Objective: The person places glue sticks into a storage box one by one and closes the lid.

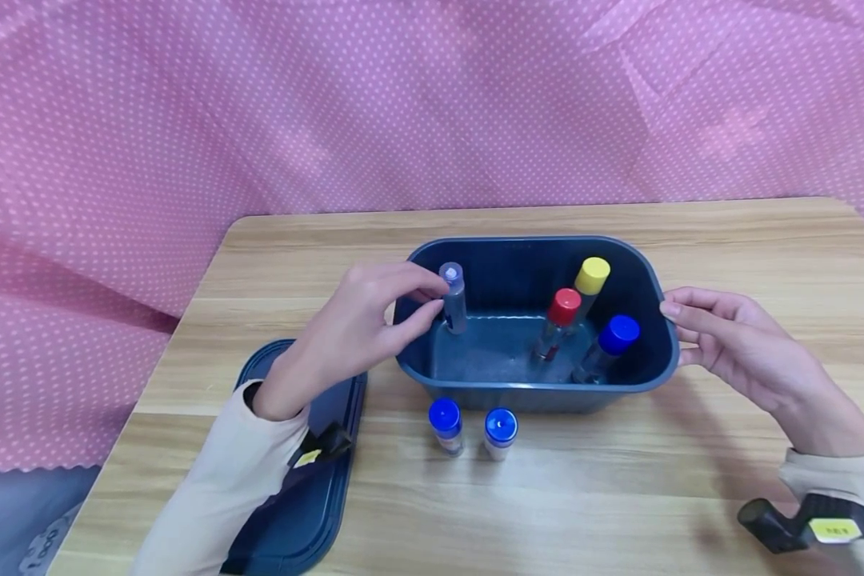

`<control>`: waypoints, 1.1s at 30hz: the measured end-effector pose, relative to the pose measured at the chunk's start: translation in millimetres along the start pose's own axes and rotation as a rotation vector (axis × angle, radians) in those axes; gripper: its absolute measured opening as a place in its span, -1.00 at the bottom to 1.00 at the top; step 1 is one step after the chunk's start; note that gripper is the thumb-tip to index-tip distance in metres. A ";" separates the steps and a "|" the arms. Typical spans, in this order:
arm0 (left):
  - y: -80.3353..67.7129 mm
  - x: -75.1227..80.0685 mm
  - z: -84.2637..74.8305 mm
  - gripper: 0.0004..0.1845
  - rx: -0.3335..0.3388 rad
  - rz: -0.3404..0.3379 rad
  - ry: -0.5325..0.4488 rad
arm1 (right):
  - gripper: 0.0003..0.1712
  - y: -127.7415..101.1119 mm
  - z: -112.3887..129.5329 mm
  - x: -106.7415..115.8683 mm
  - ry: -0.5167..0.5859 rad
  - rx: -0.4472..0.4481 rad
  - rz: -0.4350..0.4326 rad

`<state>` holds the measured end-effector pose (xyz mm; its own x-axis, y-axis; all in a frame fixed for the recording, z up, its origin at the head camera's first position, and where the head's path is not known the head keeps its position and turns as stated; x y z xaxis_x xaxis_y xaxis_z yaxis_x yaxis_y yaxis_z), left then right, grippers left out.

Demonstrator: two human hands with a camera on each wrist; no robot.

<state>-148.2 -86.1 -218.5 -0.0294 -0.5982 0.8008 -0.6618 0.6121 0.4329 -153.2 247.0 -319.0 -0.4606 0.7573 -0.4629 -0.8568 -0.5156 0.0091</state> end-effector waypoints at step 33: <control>-61.8 -2.6 -43.6 -0.86 -0.141 -0.029 -0.083 | -0.54 0.7 -0.7 0.1 0.013 0.006 0.043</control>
<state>-74.5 -99.8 -229.3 -0.0778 -0.6537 0.7527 -0.5520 0.6569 0.5135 -153.7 246.4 -319.6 -0.4941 0.7294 -0.4731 -0.8377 -0.5451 0.0344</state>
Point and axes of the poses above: each hand's wrist, its own y-axis towards the middle knuckle, its own x-axis out of the back of the hand, z = x × y, the point moved 6 cm from there along y, towards the middle knuckle, and after that the axes turned 3 degrees about y, right-handed, at the moved point
